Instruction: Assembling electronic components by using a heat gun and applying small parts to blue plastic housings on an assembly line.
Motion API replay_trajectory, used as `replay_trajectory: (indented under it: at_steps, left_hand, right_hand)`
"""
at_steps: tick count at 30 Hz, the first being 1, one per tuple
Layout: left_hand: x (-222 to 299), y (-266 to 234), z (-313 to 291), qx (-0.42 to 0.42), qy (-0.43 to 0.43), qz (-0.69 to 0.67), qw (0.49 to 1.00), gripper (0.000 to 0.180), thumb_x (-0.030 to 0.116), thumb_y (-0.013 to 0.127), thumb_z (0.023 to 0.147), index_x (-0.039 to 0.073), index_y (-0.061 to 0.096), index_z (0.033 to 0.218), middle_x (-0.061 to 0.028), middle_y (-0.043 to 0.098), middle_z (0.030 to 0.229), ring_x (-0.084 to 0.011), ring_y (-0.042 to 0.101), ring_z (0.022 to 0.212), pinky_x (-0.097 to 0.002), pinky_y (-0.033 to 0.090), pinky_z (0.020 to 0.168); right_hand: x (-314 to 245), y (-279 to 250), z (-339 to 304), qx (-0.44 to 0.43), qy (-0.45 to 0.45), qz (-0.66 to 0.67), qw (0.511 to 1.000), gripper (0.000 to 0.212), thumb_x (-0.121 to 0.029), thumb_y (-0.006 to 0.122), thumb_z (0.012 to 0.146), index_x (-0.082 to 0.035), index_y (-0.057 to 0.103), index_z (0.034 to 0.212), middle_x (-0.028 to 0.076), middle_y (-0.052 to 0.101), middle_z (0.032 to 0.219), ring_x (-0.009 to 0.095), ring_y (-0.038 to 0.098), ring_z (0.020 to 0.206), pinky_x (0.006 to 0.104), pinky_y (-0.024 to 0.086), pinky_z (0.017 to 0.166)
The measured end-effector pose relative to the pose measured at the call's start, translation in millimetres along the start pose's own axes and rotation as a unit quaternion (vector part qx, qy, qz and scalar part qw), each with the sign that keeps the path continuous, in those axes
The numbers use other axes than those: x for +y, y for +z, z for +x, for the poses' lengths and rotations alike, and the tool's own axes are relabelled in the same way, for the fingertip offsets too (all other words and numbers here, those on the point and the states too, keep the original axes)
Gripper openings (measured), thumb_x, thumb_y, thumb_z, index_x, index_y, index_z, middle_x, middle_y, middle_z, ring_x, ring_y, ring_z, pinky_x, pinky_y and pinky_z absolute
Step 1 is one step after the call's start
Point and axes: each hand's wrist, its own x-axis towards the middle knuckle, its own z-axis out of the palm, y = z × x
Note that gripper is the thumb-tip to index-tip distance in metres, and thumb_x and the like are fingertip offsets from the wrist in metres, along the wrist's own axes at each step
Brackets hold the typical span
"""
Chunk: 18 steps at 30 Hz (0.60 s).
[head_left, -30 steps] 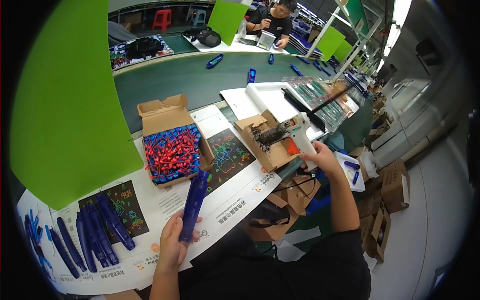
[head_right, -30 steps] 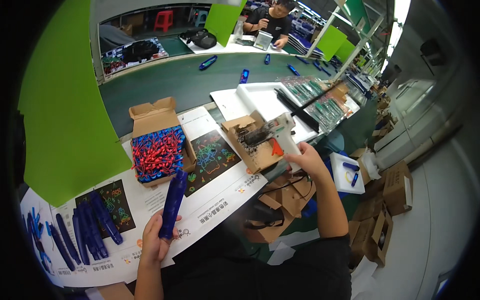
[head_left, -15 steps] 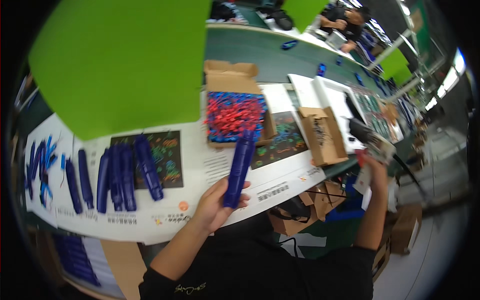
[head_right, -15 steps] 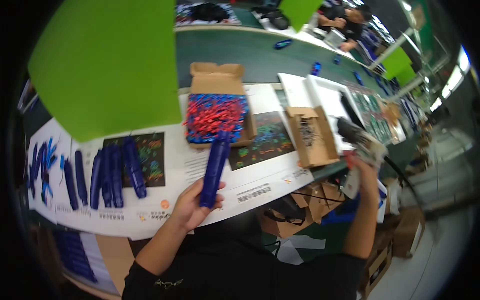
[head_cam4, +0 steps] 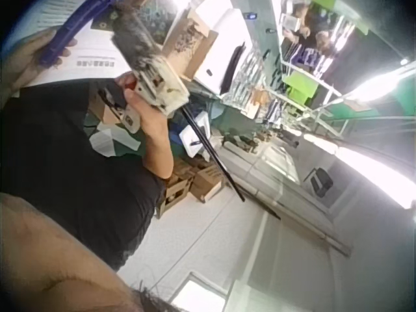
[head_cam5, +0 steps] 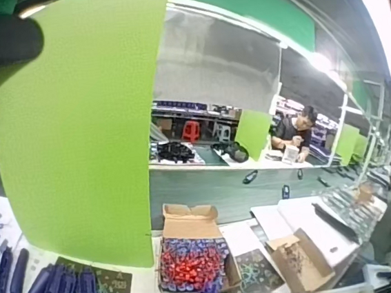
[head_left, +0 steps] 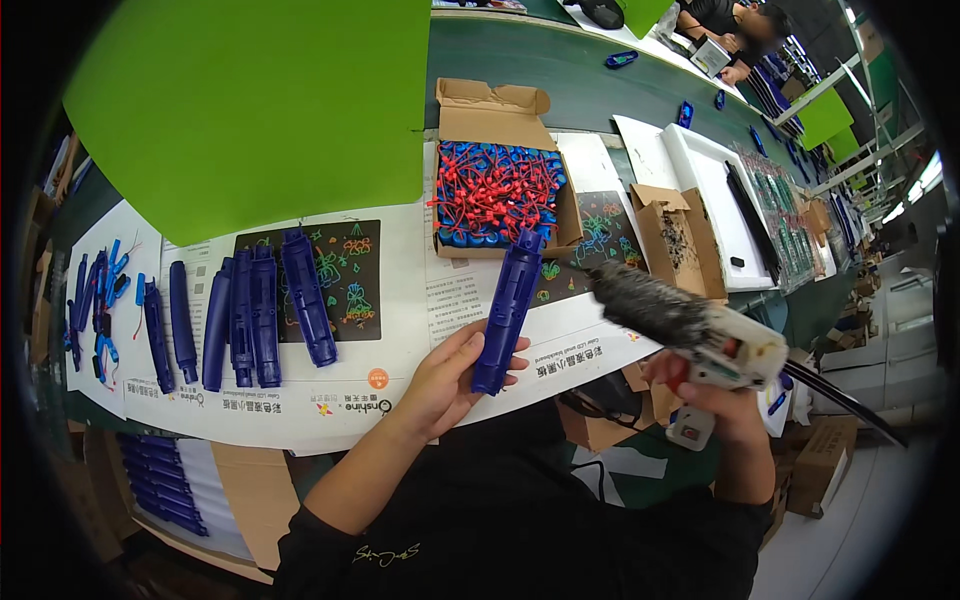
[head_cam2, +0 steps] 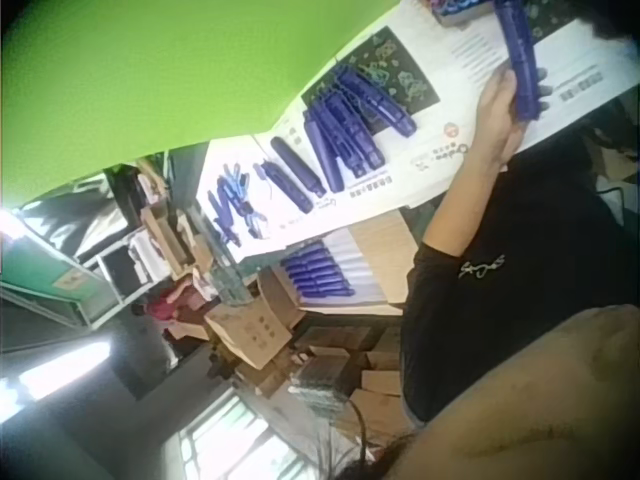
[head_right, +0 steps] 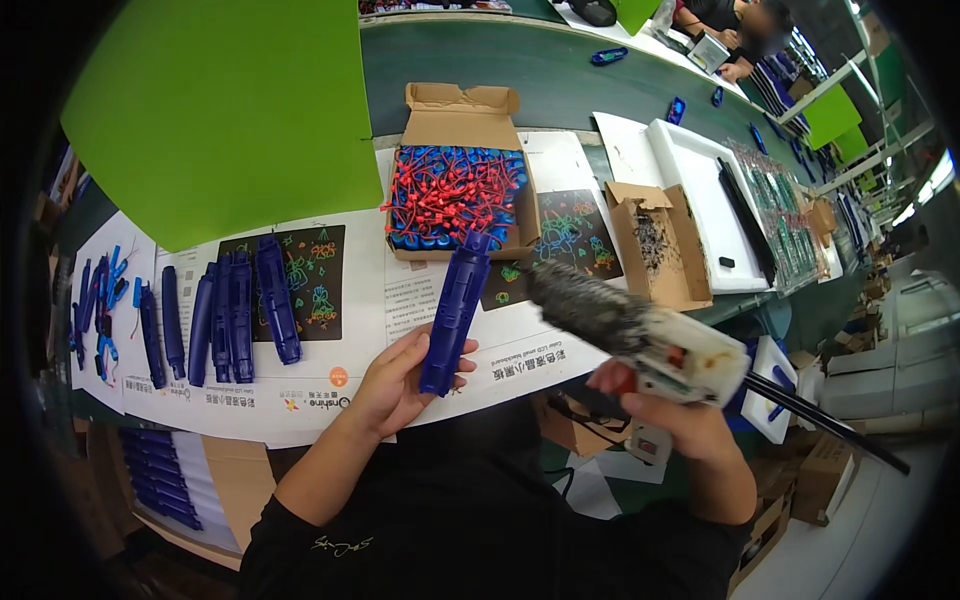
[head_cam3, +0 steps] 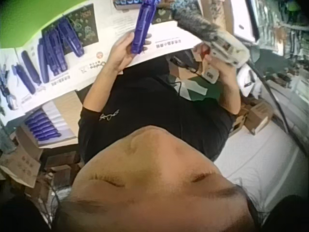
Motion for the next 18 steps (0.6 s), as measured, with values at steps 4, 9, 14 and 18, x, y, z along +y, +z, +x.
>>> replay_trajectory:
  at_steps: [4, 9, 14, 18]
  left_hand:
    - [-1, 1, 0, 0.016, 0.008, -0.001, 1.0, 0.04, 0.022, 0.034, 0.099, -0.001, 0.035, 0.131, -0.022, 0.052, 0.12, -0.0272, 0.058, 0.103, -0.0371, 0.049, 0.084]
    - [-1, 1, -1, 0.018, 0.006, 0.006, 1.0, 0.04, 0.021, 0.034, 0.099, -0.001, 0.035, 0.132, -0.0218, 0.052, 0.12, -0.0264, 0.058, 0.102, -0.0366, 0.049, 0.084]
    - [-2, 2, 0, 0.005, 0.008, 0.018, 1.0, 0.04, 0.021, 0.034, 0.099, -0.001, 0.034, 0.132, -0.022, 0.052, 0.12, -0.0255, 0.058, 0.101, -0.0357, 0.05, 0.083]
    - [-2, 2, 0, 0.01, 0.01, 0.022, 1.0, 0.04, 0.021, 0.035, 0.099, -0.001, 0.034, 0.132, -0.0216, 0.053, 0.119, -0.0251, 0.059, 0.101, -0.0349, 0.05, 0.083]
  right_hand:
    - [12, 6, 11, -0.006, 0.057, -0.025, 0.998, 0.021, -0.006, 0.063, 0.073, 0.0, 0.054, 0.091, 0.009, 0.057, 0.082, 0.023, 0.057, 0.084, 0.0382, 0.046, 0.08]
    - [15, 12, 20, -0.002, 0.08, -0.03, 0.996, 0.019, -0.004, 0.063, 0.074, -0.001, 0.055, 0.091, 0.007, 0.057, 0.081, 0.019, 0.057, 0.08, 0.0342, 0.046, 0.074]
    - [18, 5, 22, -0.005, 0.088, -0.096, 0.992, 0.021, -0.003, 0.066, 0.076, -0.004, 0.057, 0.095, 0.002, 0.058, 0.084, 0.011, 0.056, 0.079, 0.0264, 0.046, 0.069]
    - [16, 9, 22, -0.014, 0.097, -0.12, 0.988, 0.02, -0.004, 0.066, 0.076, -0.004, 0.057, 0.093, 0.002, 0.059, 0.083, 0.01, 0.055, 0.078, 0.0255, 0.045, 0.068]
